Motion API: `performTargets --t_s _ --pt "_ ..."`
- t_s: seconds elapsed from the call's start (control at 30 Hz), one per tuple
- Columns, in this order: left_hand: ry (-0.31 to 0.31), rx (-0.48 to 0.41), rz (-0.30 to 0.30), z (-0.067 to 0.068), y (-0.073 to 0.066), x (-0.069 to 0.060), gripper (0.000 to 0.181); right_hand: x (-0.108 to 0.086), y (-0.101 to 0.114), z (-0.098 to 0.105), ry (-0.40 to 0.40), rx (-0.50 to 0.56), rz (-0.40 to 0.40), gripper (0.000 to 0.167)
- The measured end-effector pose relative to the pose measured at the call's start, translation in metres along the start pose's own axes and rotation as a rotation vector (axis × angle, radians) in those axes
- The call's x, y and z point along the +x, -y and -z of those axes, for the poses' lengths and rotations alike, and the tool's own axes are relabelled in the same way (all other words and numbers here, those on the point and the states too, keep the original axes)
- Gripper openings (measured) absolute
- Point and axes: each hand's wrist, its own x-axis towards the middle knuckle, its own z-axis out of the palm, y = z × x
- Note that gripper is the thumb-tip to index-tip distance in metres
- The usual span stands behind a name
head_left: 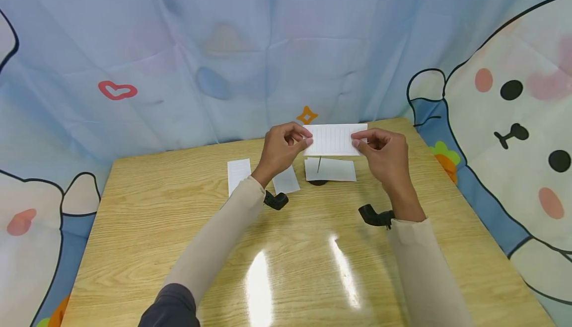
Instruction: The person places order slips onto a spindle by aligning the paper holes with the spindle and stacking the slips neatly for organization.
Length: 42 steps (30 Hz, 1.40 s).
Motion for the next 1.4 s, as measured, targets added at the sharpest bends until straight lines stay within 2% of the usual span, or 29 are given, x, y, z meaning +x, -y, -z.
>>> performTargets --t_s 0.43,0.67,1.4 --pt "0.022 0.007 0.019 -0.007 0.005 0.006 0.010 0.010 -0.006 0.004 0.018 -0.027 -0.065 0.021" --pt "0.021 -0.015 0.024 -0.011 0.010 0.008 0.009 0.014 -0.009 0.004 0.022 -0.016 -0.062 0.020" --pt "0.014 -0.060 0.106 -0.022 0.020 0.013 0.011 0.023 -0.025 -0.003 0.047 -0.032 -0.167 0.019"
